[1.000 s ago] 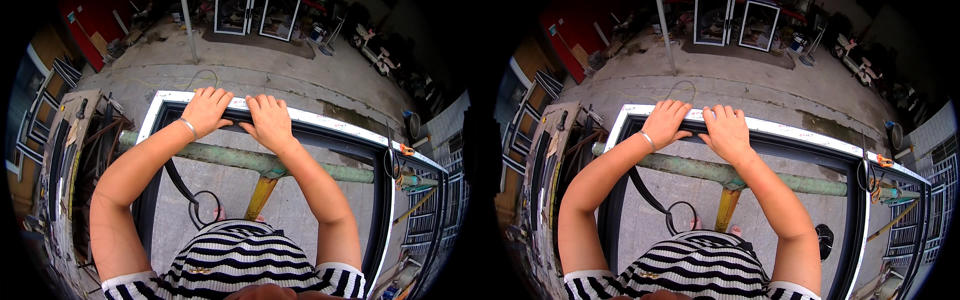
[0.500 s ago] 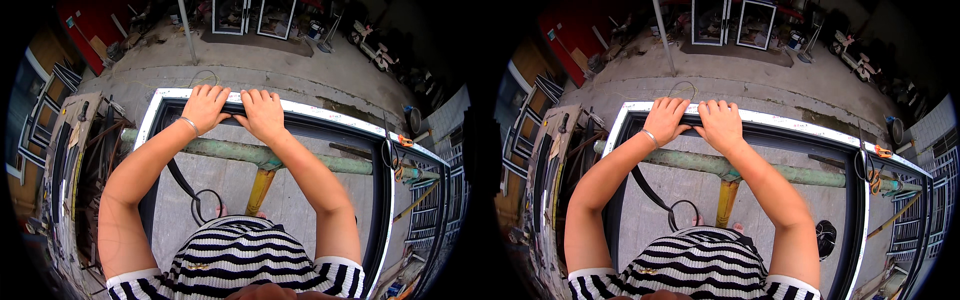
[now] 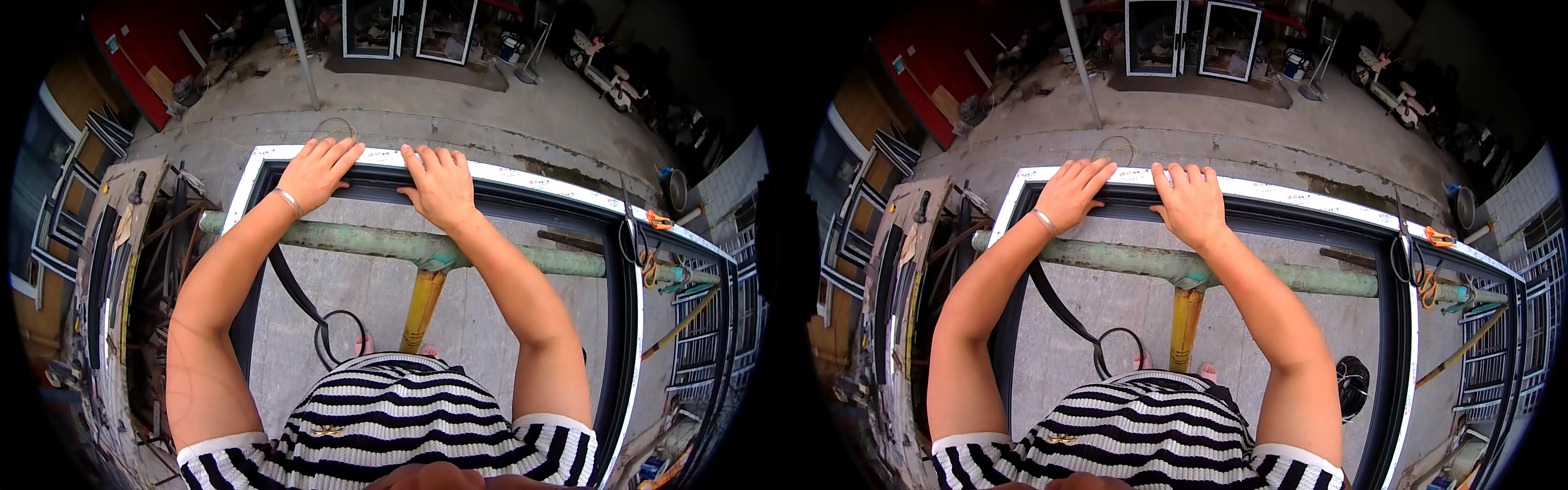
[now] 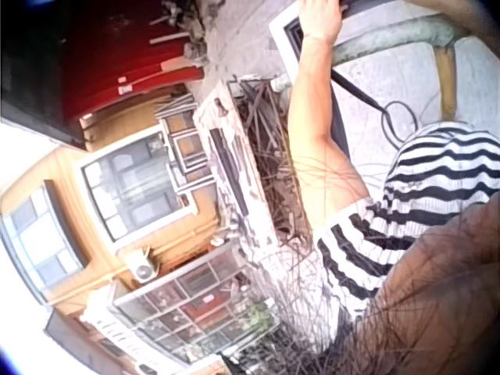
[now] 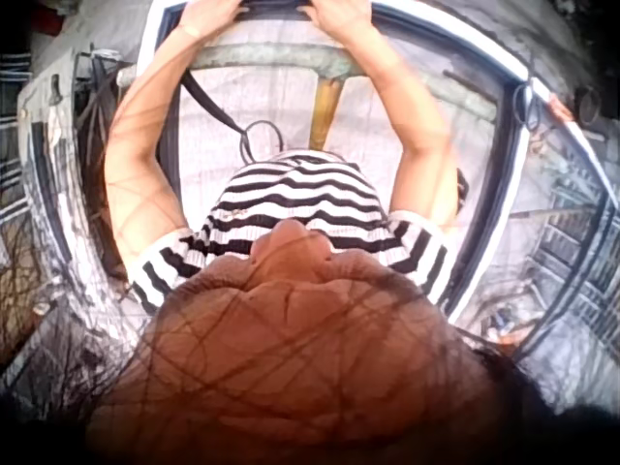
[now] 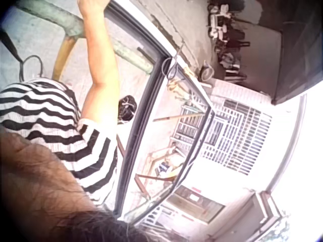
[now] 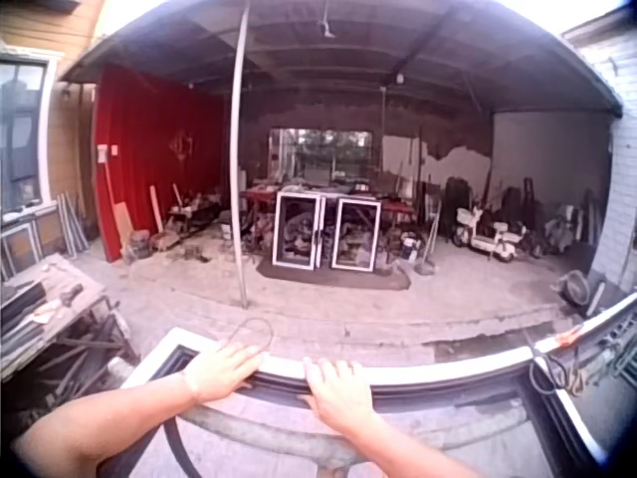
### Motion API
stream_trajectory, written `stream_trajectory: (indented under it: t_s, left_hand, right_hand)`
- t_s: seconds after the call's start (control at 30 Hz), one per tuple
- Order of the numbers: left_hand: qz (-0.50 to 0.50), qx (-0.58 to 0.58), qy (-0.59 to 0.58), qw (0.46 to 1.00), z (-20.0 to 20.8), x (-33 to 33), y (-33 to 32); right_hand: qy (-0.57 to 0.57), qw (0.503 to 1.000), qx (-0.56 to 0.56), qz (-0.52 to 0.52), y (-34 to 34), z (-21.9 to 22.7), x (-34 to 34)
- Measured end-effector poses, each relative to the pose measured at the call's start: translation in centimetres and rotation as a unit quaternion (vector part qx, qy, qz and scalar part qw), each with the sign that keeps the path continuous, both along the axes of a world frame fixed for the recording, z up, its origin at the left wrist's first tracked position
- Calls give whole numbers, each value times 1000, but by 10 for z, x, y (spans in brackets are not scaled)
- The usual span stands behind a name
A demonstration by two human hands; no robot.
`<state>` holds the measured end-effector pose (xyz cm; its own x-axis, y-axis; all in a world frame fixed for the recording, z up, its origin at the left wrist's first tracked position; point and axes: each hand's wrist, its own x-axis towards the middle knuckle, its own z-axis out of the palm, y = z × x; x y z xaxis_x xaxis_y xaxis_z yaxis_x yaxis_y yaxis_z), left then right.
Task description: The person installs a black rubber seal strip around a white window frame structure, pressing it into the groove by hand and then cutting it with scissors.
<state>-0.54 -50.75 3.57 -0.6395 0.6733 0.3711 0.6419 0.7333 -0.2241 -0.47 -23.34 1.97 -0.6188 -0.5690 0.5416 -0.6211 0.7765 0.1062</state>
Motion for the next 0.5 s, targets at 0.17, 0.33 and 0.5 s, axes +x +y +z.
stream_trajectory:
  t_s: [0.17,0.33,0.5]
  left_hand:
    - [96,-36,-51,993,12,4,-31]
    - [83,-30,-43,995,18,3,-27]
    - [81,-56,-31,995,21,7,-53]
  right_hand:
    - [7,999,29,13,25,9,-1]
    - [-36,998,29,31,34,15,-2]
    - [-25,998,52,4,61,15,4]
